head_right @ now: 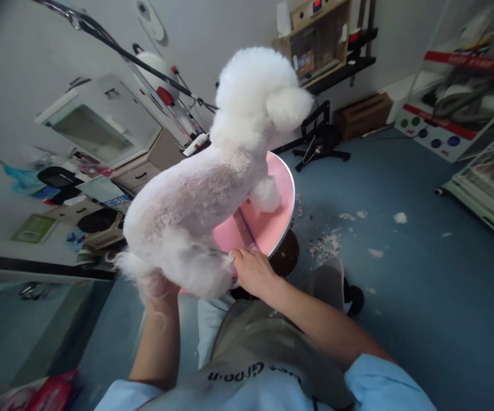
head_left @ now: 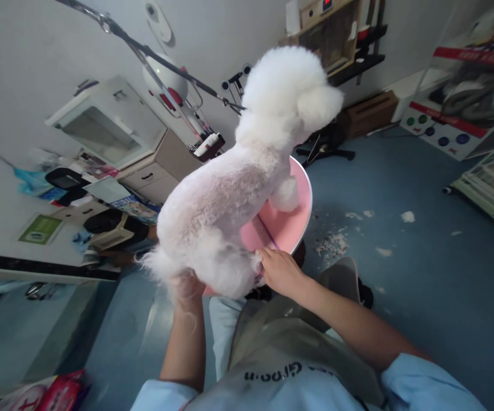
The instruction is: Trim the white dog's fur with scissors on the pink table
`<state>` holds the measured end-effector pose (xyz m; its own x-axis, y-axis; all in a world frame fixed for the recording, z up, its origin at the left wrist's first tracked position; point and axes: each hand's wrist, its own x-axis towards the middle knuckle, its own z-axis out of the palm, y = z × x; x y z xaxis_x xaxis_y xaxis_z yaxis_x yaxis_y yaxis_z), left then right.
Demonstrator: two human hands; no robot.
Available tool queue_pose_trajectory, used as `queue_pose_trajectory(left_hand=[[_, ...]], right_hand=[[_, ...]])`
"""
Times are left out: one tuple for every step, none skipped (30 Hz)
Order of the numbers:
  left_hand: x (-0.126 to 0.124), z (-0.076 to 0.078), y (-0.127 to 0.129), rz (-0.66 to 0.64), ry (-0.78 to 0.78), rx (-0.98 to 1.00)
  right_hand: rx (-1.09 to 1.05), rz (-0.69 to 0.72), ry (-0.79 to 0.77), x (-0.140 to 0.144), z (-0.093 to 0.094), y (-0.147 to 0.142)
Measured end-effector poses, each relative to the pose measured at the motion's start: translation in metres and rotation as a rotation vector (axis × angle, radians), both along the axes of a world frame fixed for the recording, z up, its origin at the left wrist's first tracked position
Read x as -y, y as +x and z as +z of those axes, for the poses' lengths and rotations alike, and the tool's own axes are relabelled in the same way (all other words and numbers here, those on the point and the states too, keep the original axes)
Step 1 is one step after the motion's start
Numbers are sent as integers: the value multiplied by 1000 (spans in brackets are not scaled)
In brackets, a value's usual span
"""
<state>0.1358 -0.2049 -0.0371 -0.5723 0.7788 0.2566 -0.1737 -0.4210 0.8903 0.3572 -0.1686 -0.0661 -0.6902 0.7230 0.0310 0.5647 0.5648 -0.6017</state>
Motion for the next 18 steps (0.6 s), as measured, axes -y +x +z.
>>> queue_pose_trajectory(left_hand=[[0, -1, -1, 10, 0, 16], [0, -3, -2, 23, 1, 27], [0, -3, -3, 39, 4, 32], [0, -4, -3, 56, 9, 32], [0, -3, -1, 74, 16, 27], [-1, -3, 0, 89, 24, 17], [-1, -1, 3, 100, 31, 5], [-1, 1, 5, 107, 35, -10], [-2, 3, 8, 109, 34, -23], [-2, 5, 10, 108, 30, -37], [-2, 7, 11, 107, 25, -48], [-1, 8, 13, 110, 20, -59], [-1, 10, 13, 111, 12, -65], [0, 11, 13, 115, 8, -66], [0, 11, 13, 118, 4, -61], [1, 11, 13, 126, 1, -57], [1, 11, 13, 136, 1, -53], [1, 10, 13, 151, 6, -53]], right_hand=[[0, 6, -9, -1, -1, 1], [-7, 11, -3, -3, -2, 2], [-23, 14, 19, -5, -3, 2], [-43, 12, 49, -8, -3, 1], [-62, 8, 84, -11, -2, 0], [-71, 7, 113, -15, -1, -2], [-68, 13, 132, -18, 0, -4], [-55, 25, 140, -22, 1, -5], [-34, 38, 138, -25, 2, -6], [-11, 51, 131, -27, 2, -7], [9, 63, 118, -29, 1, -7], [22, 73, 101, -30, 0, -6], [25, 80, 85, -31, -1, -6], [21, 85, 74, -32, -3, -6], [6, 89, 75, -33, -4, -6], [-14, 89, 87, -34, -5, -6], [-34, 86, 106, -35, -5, -7], [-52, 82, 128, -37, -5, -9]])
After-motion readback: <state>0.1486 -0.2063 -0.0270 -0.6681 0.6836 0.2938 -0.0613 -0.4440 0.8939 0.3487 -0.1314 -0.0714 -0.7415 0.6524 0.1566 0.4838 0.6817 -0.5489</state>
